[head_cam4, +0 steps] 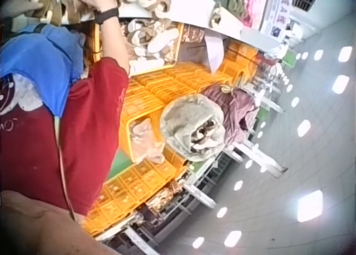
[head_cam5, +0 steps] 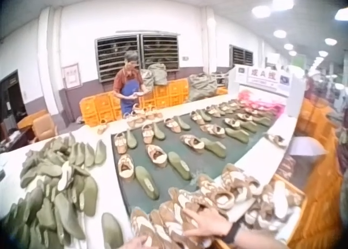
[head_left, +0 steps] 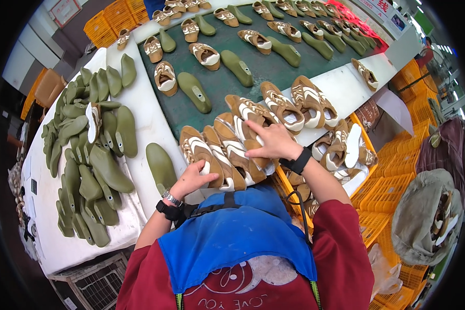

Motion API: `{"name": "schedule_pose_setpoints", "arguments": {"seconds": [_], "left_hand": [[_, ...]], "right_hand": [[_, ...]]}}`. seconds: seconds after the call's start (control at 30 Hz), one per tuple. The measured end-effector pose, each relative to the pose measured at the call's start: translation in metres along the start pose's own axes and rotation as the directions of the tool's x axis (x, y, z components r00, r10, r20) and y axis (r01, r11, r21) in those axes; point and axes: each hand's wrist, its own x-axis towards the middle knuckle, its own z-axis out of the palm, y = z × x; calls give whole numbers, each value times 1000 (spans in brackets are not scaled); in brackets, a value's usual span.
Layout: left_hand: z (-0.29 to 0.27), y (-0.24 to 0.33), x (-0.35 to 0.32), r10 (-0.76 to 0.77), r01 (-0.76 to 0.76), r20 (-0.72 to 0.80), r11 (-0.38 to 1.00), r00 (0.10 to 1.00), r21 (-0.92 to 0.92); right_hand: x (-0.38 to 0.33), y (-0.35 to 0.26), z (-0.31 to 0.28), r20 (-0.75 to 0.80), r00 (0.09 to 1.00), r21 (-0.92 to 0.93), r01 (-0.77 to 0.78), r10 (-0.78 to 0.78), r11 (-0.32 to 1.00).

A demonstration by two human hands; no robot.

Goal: Pairing shoe uppers with green shoe lasts and sorting them on a production line.

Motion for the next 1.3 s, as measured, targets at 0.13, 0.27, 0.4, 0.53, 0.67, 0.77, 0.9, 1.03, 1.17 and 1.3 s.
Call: {"name": "schedule_pose_setpoints", "arguments": {"seconds": [0.13,0.27,0.4,0.53,0.67,0.77,0.9,1.03,1.17,1.3], "left_hand": [[4,9,0,111,-92,-99,980,989,179],[-3,19,-11,49,15,-163,928,985,372],[-4,19,-27,96,32,-206,841,974,541],[8,-31,-18,-10,26,-29,788,1000,615],[14,-39,-4,75,-43,-52,887,996,460],[16,-35,3,166,-135,-56,924,985,359],[14,-33,6,122,-103,-24,914,992,393],[10,-25,-4,132,-104,-37,899,990,425],[4,-23,-8,63,-42,-41,919,997,391],[0,-22,-13,81,-44,-88,932,993,360]], "right_hand": [[6,-8,5,-84,994,111,-55,65,992],[8,20,0,-203,931,462,-183,304,868],[-9,55,-44,-223,883,853,-29,412,522],[-27,48,-87,-648,663,289,-242,375,926],[-30,34,-59,-691,721,-233,-276,41,932],[-36,15,9,-314,950,-307,-99,-3,947],[-30,-15,3,-232,967,-443,-7,-108,897],[-29,-17,-21,-242,970,-330,-67,-16,941],[-24,-2,-41,-444,896,-34,-20,3,999],[-8,79,-41,-589,749,206,-223,302,953]]}}
